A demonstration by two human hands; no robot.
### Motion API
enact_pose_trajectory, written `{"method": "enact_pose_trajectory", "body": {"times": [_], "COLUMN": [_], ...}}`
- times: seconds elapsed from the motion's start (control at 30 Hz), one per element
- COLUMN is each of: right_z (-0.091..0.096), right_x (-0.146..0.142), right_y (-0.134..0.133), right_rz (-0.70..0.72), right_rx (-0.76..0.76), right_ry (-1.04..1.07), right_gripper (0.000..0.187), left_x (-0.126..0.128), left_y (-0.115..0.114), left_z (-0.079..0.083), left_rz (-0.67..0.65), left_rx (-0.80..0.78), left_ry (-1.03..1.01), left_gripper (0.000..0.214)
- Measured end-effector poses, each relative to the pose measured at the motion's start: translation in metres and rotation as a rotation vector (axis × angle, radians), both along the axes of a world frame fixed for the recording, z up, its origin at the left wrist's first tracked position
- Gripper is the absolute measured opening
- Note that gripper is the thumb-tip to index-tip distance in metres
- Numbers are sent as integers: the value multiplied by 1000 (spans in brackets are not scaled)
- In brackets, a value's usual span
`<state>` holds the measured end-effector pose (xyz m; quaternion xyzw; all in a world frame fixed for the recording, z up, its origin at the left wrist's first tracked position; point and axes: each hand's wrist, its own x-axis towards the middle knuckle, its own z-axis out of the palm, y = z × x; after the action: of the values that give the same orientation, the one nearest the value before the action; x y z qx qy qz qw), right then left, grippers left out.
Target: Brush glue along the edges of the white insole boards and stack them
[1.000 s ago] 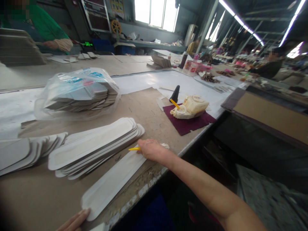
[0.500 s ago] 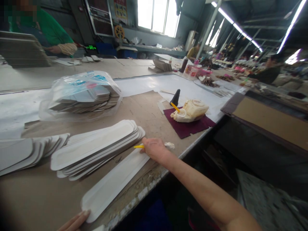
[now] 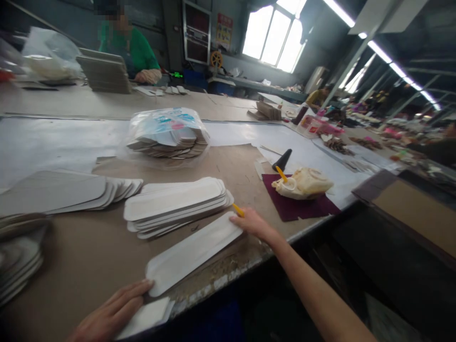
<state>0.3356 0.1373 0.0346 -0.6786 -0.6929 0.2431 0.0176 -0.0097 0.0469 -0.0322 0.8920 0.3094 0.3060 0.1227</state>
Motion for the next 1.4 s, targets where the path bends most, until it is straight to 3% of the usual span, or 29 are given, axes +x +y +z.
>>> {"method": "enact_pose_trajectory", "body": {"times": [0.07, 0.1, 0.17, 0.23, 0.4, 0.73, 1.4], "right_z": [3, 4, 6, 8, 14, 14, 11], "right_x": [3, 5, 7, 8, 2, -21, -24], "right_y": [-4, -6, -13, -20, -34, -53, -52], "right_rz": [-56, -107, -204, -269, -389, -382, -172], "right_rx": [-42, -62, -99, -124, -136, -218, -18], "right_ry": [180, 291, 498, 647, 786, 903, 633], "right_gripper": [30, 31, 34, 38, 40, 42, 35], "left_x": [4, 6, 10, 12, 16, 17, 15], "left_y": [-4, -5, -6, -6, -10, -20, -25], "left_z": [11, 15, 22, 27, 35, 54, 47], "left_rz": [111, 190, 490, 682, 795, 629, 679], "left_rx": [-378, -571, -1045, -1228, -1271, -1438, -1455], "left_ry": [-137, -315, -636, -822, -956, -1069, -1099], "left_gripper": [21, 15, 25, 36, 45, 36, 38]}}
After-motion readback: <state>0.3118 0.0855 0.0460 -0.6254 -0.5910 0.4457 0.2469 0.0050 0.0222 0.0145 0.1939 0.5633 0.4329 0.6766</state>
